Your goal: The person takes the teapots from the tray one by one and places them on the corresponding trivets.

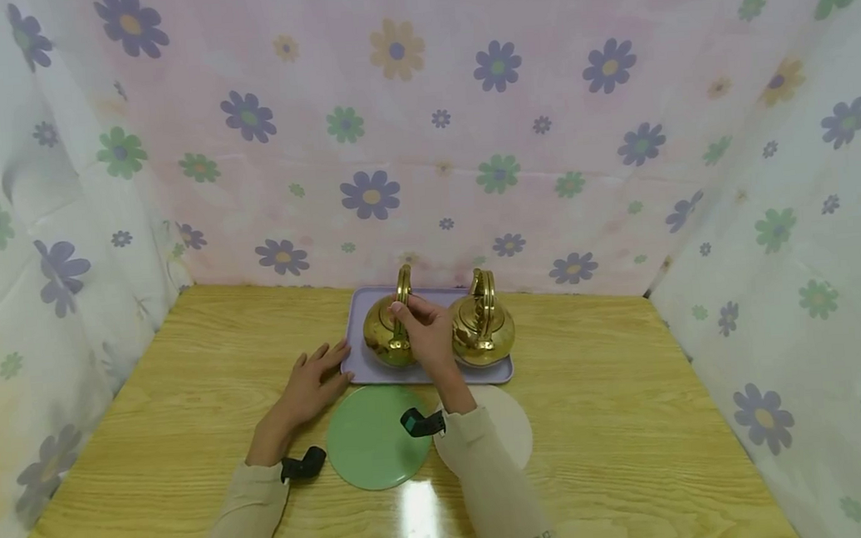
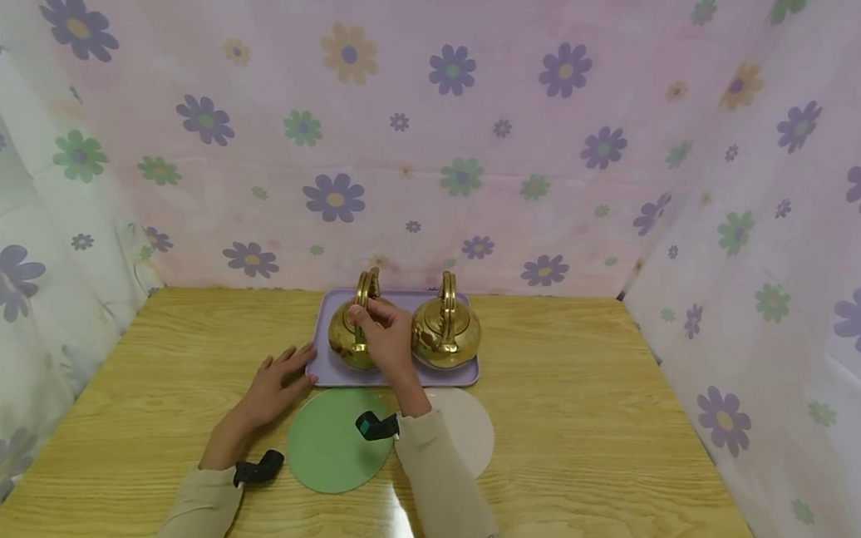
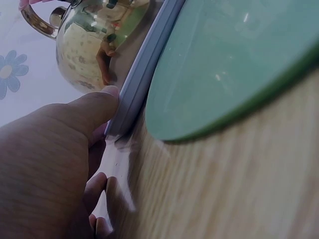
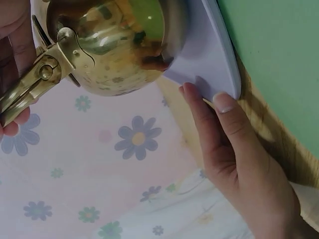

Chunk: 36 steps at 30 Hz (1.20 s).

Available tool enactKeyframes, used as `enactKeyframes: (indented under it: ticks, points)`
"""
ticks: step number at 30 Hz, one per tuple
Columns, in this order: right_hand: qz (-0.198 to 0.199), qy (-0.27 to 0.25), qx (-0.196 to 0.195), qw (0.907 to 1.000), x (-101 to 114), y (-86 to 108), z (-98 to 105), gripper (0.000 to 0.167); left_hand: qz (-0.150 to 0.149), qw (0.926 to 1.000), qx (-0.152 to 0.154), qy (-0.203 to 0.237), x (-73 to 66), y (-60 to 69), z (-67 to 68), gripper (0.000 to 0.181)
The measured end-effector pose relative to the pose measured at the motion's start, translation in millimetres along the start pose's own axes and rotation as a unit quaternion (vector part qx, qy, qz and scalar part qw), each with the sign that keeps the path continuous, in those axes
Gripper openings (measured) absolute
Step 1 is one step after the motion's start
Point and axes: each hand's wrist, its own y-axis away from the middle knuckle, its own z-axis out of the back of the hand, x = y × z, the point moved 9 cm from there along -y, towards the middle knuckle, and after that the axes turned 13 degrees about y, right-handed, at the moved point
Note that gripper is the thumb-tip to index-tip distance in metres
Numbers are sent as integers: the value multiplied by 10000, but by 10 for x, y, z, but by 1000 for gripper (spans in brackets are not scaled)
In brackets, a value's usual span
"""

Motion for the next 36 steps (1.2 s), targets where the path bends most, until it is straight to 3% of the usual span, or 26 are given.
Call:
enactKeyframes:
  ticks: [4,12,18,26,36]
  points:
    - [61,-17,-38,10000,27,29,-18,24,24,10000,18,-40,1,-2,-2,54]
    - [116,186,-157,9996,335,155,-14,22,-1,10000,-28,24,-2,-4,3,54]
    - [190,180,-222,9994,370,208,-29,19,8,10000,-21,-20,16,5,-2,53]
    - [377,82,-239,9990,332,208,-48,19,-25,10000,-28,39,22,-4,1,54]
    - [459,-168,-283,9984,37,106,-67,20,26,10000,-47,52,58,-9,-2,55]
